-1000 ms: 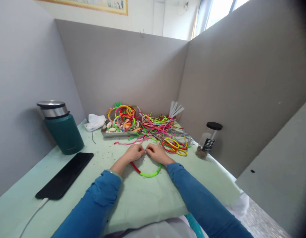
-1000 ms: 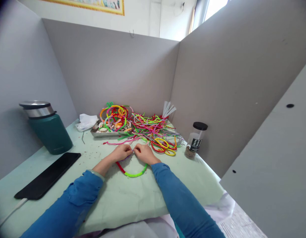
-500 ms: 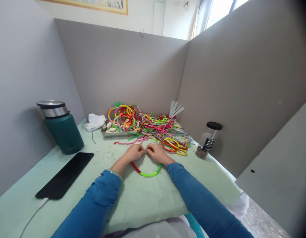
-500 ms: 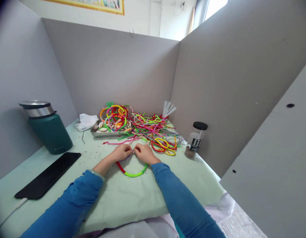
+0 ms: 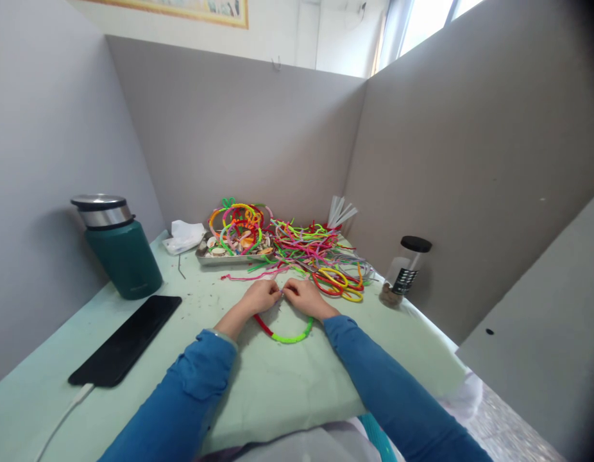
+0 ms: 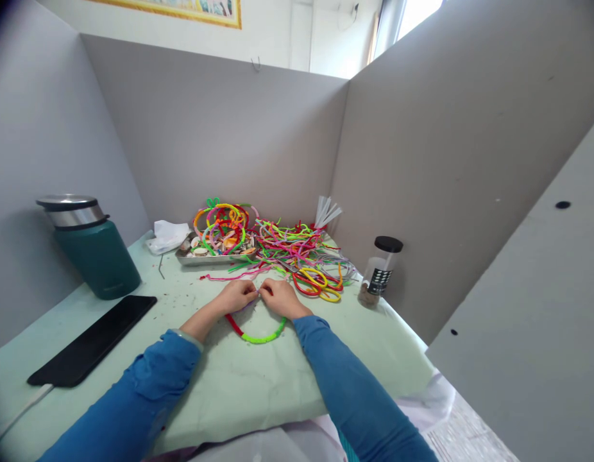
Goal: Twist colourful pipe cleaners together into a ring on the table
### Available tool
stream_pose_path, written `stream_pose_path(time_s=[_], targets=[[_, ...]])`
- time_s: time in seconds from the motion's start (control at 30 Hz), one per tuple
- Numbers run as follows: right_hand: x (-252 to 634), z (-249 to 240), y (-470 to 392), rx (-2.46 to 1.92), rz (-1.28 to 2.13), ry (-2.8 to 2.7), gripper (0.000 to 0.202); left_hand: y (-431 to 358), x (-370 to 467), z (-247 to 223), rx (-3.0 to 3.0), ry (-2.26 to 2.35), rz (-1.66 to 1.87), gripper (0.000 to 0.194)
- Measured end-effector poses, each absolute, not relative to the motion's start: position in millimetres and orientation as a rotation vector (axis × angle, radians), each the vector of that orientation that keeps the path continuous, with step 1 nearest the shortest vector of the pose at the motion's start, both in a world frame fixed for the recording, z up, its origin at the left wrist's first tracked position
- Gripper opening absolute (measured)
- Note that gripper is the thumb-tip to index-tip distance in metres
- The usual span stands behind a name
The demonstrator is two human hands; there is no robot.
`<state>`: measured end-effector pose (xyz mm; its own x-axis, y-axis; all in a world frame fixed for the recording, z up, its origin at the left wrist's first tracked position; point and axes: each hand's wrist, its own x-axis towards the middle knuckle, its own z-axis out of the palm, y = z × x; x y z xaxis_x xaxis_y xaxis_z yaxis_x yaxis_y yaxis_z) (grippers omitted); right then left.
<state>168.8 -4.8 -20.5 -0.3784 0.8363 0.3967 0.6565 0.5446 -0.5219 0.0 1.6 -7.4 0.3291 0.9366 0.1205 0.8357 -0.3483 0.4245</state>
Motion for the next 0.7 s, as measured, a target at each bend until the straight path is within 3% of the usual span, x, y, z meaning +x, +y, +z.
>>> stream_pose_path(time_s=[0.7], targets=[[167.9,-21.7,-4.3,-1.193,0.365,-2.143,0.013,3.6,-1.3,-10.3,2.324,1.551,0.526,0.017]])
